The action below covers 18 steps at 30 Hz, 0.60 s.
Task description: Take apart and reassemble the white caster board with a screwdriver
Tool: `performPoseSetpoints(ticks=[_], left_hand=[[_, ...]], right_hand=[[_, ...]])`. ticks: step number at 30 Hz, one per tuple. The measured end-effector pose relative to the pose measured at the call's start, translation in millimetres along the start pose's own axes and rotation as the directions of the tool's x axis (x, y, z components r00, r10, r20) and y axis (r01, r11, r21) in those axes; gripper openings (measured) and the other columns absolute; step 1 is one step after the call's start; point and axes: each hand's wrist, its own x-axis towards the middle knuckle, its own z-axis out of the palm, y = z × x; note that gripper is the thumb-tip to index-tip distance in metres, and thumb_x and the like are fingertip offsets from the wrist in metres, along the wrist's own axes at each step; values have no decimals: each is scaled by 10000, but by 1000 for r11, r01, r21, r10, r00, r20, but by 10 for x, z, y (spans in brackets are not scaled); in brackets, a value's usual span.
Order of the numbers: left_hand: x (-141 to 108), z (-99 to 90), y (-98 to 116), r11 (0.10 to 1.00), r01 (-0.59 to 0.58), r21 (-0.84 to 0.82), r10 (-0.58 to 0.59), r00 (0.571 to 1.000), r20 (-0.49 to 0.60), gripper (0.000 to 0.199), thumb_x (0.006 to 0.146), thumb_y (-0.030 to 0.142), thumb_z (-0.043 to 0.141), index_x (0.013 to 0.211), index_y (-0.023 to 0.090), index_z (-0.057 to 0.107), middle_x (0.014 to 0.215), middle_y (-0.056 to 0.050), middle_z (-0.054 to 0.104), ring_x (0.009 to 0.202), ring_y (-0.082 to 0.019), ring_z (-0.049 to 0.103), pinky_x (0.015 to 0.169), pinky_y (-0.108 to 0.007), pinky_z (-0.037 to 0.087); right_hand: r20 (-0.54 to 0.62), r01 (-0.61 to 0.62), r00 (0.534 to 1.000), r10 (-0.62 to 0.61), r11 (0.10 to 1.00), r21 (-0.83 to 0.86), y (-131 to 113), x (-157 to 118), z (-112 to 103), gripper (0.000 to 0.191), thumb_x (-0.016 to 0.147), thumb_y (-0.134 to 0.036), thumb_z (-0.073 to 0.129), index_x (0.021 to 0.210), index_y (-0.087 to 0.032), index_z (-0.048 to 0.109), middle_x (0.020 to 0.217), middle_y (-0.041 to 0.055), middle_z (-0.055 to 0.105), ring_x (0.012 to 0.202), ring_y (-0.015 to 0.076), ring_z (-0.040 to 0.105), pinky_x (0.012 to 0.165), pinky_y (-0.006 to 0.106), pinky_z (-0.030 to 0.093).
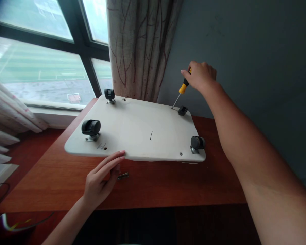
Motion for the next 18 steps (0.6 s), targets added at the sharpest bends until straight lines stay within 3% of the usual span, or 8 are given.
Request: performPoseSetpoints(ticks=[2, 6, 12, 16, 18], left_hand=[[1, 1, -1, 1000, 0, -3, 0, 1000, -1, 445, 914, 9, 512, 1292, 211, 631, 1359, -100, 635, 1235, -230, 632, 1022, -355, 569], [8, 0, 0, 1000, -6, -3, 6, 1000, -3, 445, 914, 11, 510, 1293, 210, 632, 1354, -99, 639, 1233, -228, 635, 1020, -347, 570], [11, -1, 4, 1000, -7, -3, 7, 1000, -2, 462, 902, -9, 520, 1294, 209, 631, 1357, -95, 636, 1238, -221, 630, 1030, -336, 560], [2, 1, -1, 1000, -7, -17, 7, 1000, 1, 488, 891, -32, 524, 1305, 206, 625, 1365, -94, 629, 1249, -214, 620, 1043, -330, 549], [-4, 0, -4, 1000, -2, -20, 3, 1000, 5, 493, 891, -33, 523, 1312, 204, 620, 1370, -96, 625, 1251, -213, 618, 1043, -331, 548]], right_hand=[[30, -27, 999, 28, 1000, -2, -3, 12, 2, 346, 901, -525, 592, 986, -202, 682, 963, 118, 687, 978, 324, 636, 885, 542, 488], [195, -72, 980, 35, 981, 182, 9, 72, -6, 201, 861, -301, 656, 1045, -220, 664, 1059, 82, 680, 874, 234, 649, 778, 420, 555], [55, -64, 996, 67, 997, -43, 7, 49, -3, 404, 866, -547, 618, 1006, -174, 683, 994, 145, 679, 1025, 363, 626, 906, 587, 470], [202, -117, 977, 65, 960, 256, -7, 91, 24, 247, 836, -312, 668, 1059, -207, 664, 1091, 101, 668, 886, 239, 637, 749, 427, 563], [223, -107, 974, 46, 957, 270, -23, 101, 6, 238, 808, -270, 696, 1036, -204, 675, 1095, 100, 672, 891, 233, 637, 745, 411, 568]])
